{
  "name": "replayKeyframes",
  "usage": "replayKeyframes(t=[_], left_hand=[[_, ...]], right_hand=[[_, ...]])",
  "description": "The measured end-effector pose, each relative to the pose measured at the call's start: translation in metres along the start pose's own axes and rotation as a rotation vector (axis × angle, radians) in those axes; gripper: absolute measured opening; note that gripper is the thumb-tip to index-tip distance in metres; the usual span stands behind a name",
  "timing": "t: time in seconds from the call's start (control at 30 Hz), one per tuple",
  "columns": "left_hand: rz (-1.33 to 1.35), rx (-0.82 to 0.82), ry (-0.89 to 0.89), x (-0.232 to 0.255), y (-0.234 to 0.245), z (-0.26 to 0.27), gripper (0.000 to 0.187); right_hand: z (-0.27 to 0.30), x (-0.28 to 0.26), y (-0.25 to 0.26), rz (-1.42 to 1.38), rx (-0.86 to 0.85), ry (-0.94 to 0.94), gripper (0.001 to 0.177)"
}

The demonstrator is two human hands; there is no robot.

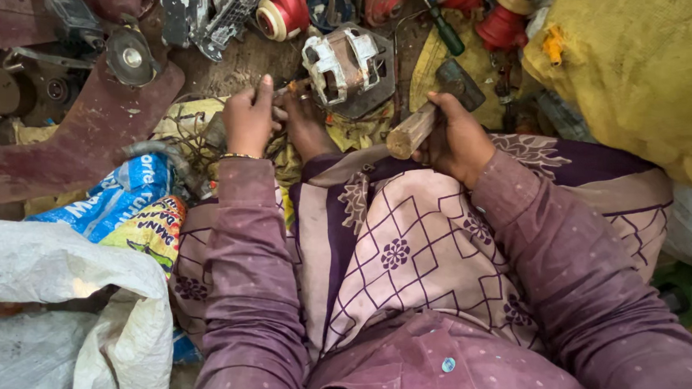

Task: The person sits on the floor and uses a hammer and a screwdriver to work on a metal part. They repeatedly strike the part with the hammer and use the screwdriver to pry or adjust components within the part.

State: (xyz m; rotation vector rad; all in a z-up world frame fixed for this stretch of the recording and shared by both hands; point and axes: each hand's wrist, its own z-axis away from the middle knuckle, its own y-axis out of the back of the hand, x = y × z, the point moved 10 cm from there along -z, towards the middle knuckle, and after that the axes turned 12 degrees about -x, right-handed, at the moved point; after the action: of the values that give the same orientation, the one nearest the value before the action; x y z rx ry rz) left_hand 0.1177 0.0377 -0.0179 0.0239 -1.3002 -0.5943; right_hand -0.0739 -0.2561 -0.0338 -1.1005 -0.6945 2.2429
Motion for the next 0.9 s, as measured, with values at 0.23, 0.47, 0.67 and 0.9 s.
replayKeyframes(t=[0.23,0.47,0.67,0.9], left_hand=[[0.161,-0.105,0.098,-0.017,-0.012,-0.004,0.043],[0.32,-0.081,-0.021,-0.022,-0.017,-0.012,0.036],[0.27,-0.073,-0.044,-0.022,-0.017,-0.013,0.035],[0.305,-0.06,-0.035,-0.016,-0.016,-0.01,0.034]], right_hand=[[0.003,-0.004,-0.008,0.006,-0.008,-0.005,0.04],[0.004,-0.003,-0.012,0.016,-0.01,-0.014,0.042],[0.005,-0.005,-0.01,0.025,0.017,-0.002,0.039],[0.006,-0.006,-0.011,0.014,0.023,-0.002,0.04]])
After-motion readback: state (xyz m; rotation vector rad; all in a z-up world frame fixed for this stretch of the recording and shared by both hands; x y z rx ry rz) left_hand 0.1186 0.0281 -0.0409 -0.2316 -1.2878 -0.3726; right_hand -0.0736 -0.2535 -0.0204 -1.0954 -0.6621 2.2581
